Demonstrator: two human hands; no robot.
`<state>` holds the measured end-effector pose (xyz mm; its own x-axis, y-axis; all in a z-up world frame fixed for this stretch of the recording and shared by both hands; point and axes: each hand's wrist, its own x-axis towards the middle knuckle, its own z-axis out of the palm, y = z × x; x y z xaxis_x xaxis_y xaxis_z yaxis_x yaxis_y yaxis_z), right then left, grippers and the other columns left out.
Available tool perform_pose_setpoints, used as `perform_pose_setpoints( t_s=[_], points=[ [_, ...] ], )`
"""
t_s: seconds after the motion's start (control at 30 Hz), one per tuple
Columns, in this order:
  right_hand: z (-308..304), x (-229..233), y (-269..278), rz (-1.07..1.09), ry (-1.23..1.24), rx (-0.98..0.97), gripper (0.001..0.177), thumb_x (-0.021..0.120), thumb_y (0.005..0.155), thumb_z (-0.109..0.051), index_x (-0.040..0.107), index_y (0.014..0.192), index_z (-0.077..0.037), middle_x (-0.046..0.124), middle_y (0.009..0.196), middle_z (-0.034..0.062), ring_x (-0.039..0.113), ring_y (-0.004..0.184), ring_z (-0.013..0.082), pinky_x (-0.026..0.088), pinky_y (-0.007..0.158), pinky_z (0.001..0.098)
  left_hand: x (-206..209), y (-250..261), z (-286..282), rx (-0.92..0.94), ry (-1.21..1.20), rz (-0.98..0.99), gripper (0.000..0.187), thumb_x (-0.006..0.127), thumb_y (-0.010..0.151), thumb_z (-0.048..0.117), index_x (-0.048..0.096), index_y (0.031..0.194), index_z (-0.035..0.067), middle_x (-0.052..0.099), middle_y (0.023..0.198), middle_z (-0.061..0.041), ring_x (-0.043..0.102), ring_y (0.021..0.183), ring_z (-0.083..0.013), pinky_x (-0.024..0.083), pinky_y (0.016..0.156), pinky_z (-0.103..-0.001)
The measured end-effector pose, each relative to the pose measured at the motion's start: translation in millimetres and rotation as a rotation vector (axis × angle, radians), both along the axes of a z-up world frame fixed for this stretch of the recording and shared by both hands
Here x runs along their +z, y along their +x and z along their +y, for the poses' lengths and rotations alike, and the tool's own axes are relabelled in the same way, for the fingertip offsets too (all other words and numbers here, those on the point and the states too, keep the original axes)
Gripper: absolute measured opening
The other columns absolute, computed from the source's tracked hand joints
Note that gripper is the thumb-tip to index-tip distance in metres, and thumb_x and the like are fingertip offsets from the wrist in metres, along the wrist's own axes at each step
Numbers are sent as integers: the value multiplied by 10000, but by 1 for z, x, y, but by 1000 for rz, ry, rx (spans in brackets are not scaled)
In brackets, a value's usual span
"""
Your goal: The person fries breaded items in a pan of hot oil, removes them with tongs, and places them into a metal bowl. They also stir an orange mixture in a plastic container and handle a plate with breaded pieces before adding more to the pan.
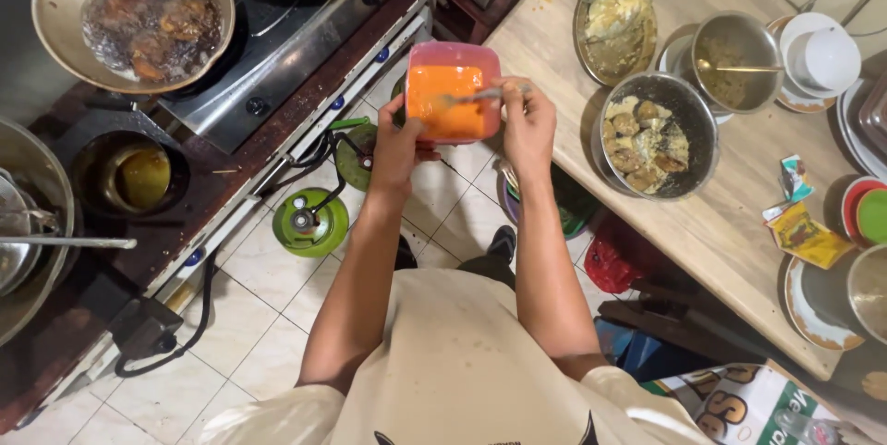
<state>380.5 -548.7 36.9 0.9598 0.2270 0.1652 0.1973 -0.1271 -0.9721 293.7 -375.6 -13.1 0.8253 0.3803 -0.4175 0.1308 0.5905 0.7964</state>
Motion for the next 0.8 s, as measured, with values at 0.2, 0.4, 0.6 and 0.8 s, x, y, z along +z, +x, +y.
perform_pose_setpoints(
  t_s=[0.2,0.4,0.6,0.8],
  points=[
    [10,13,-3,-216,-252,-20,234,621,1038,-145,765,1178,-26,782,898,39,607,851,157,434,909,301,-10,-6,9,5,29,-36,636,600,864,98,379,1460,111,652,890,-92,624,657,-148,548,517,-301],
    [16,11,-13,-134,-342,74,230,614,1036,-152,804,1078,-29,771,836,35,582,897,186,420,937,336,3,-13,9,1,-6,5,617,596,881,123,388,1461,111,634,878,-91,602,656,-146,569,563,-306],
    [6,-3,-2,61,-65,33,270,553,1080,-204,742,1074,-12,710,836,-20,667,862,109,528,878,318,-1,-12,13,4,8,13,638,604,876,126,389,1475,102,621,864,-88,600,654,-147,582,579,-313],
    [13,5,-2,-144,-164,30,261,589,1060,-152,754,1173,16,733,864,8,660,886,104,414,1019,316,-3,-10,17,23,33,-4,635,609,871,119,396,1469,115,614,855,-88,601,641,-145,576,581,-306]
  ],
)
